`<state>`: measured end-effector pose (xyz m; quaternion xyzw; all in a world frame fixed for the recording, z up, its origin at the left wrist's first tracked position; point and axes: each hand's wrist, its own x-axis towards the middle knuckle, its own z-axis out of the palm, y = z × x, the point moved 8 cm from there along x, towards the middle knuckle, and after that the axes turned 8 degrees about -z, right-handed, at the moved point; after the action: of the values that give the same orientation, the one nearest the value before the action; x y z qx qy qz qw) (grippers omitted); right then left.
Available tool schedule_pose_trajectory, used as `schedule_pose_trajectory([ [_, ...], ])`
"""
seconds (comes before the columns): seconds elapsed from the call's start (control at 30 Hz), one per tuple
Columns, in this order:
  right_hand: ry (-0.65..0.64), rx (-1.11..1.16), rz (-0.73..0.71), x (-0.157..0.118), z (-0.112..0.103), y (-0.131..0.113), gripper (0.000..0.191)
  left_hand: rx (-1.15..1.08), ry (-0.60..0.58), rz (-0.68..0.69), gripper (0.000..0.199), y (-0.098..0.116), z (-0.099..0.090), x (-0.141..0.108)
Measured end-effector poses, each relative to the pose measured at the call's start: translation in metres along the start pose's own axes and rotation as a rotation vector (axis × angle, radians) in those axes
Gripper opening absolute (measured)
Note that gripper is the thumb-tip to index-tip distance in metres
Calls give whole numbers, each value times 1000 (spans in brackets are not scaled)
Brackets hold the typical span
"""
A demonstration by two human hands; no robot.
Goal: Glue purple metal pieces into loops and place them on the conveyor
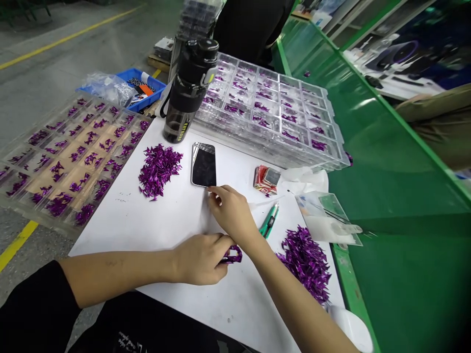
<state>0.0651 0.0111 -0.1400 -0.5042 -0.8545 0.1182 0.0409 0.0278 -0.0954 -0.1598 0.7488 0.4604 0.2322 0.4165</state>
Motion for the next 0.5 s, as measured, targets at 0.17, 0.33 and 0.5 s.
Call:
schedule_pose_trajectory([
  [0.17,-25,-27,-68,-6,6,-1,39,83,-81,-6,30,1,8,0],
  [0.33,-8,-1,-100,-3,3,-5,33,132,-128,1,35,4,10,-1],
  [0.5,166,154,-120,-46,-31,-3,18,157,-143,7,39,4,10,-2],
])
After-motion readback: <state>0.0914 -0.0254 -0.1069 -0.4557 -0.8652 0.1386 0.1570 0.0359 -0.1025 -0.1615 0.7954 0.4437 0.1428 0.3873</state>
